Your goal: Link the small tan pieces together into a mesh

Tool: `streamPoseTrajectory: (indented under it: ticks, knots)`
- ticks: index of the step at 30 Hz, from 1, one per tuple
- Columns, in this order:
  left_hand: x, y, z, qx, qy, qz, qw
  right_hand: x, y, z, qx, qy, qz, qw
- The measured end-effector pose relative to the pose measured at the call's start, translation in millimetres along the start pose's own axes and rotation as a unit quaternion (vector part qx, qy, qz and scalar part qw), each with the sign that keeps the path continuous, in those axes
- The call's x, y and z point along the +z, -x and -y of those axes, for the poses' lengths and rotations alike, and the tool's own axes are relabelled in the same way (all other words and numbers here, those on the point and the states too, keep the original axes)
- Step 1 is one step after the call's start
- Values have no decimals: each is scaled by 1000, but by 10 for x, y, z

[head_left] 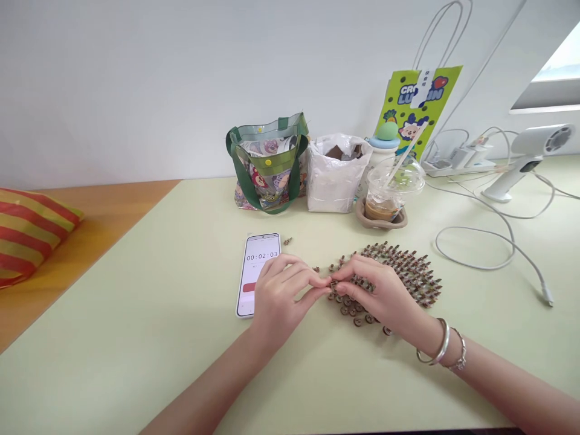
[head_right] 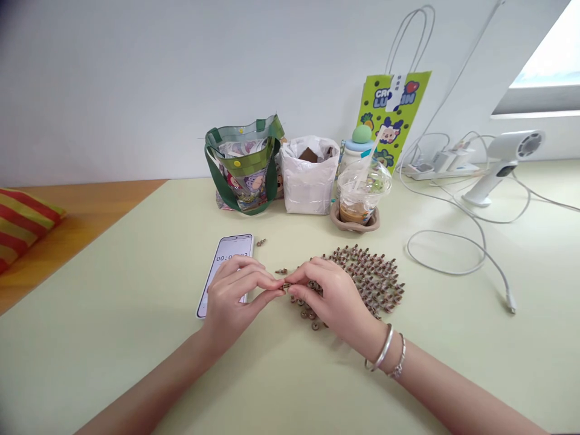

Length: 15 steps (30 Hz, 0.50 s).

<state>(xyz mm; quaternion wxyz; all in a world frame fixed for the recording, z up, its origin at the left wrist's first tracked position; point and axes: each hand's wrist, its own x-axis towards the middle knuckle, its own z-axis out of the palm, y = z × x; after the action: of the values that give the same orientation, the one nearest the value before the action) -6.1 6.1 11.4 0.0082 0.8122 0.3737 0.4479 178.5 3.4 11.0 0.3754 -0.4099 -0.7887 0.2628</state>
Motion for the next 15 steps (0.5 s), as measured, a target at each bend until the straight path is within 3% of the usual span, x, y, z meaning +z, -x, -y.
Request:
streamPoseTrajectory:
  ticks: [15]
  knots:
    - [-4, -6, -24, 9, -15, -8, 1000, -1, -4, 59, 60, -65, 37, 995]
